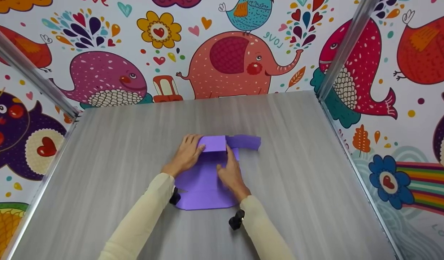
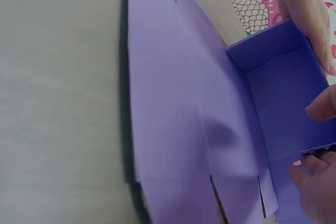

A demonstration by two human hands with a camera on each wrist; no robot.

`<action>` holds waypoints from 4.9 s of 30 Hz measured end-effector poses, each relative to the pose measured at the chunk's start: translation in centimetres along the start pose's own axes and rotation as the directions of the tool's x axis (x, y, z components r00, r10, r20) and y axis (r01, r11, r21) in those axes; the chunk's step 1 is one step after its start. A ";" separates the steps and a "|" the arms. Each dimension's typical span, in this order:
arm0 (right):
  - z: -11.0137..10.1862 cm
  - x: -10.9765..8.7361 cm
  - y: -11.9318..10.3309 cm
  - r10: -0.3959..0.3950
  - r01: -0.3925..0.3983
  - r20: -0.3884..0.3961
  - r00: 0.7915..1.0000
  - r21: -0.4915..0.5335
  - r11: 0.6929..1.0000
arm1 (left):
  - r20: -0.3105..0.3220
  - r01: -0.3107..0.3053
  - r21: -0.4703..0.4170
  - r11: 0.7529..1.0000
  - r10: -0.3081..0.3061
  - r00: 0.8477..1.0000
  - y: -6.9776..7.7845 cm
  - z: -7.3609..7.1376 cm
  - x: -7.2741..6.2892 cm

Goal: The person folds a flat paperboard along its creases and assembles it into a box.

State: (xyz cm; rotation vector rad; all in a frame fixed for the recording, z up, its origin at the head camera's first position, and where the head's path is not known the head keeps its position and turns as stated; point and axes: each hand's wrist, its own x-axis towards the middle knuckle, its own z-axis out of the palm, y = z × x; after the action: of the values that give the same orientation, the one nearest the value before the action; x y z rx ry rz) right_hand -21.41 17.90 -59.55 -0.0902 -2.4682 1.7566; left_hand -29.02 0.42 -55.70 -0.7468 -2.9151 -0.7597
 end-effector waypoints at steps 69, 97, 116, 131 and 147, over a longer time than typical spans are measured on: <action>-1.5 -0.3 1.4 0.009 0.004 -0.178 0.984 0.075 0.997 | 0.052 0.023 -0.006 1.000 -0.023 0.998 0.2 -0.2 -0.2; -3.6 3.2 0.8 0.552 -0.502 -0.082 0.830 0.321 0.803 | 0.042 0.025 -0.016 1.000 -0.024 0.999 0.3 -0.1 -0.4; -3.2 3.1 0.9 0.489 -0.435 -0.159 0.858 0.281 0.855 | 0.033 0.034 0.002 0.999 -0.034 0.999 0.3 0.1 -0.2; -1.9 2.7 0.5 0.355 -0.301 -0.185 0.916 0.266 0.916 | 0.051 0.045 -0.014 0.999 -0.044 0.998 0.3 0.1 -0.3; -0.8 1.7 0.4 0.239 -0.209 -0.185 0.953 0.168 0.963 | 0.048 0.038 0.004 0.999 -0.038 0.998 0.6 -0.1 -0.3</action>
State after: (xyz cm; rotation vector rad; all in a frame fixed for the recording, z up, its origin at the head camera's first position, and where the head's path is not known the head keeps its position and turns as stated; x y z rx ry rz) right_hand -23.01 19.00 -59.56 -0.5312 -2.2500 1.9010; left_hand -28.52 0.73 -55.35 -0.7211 -2.9806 -0.7511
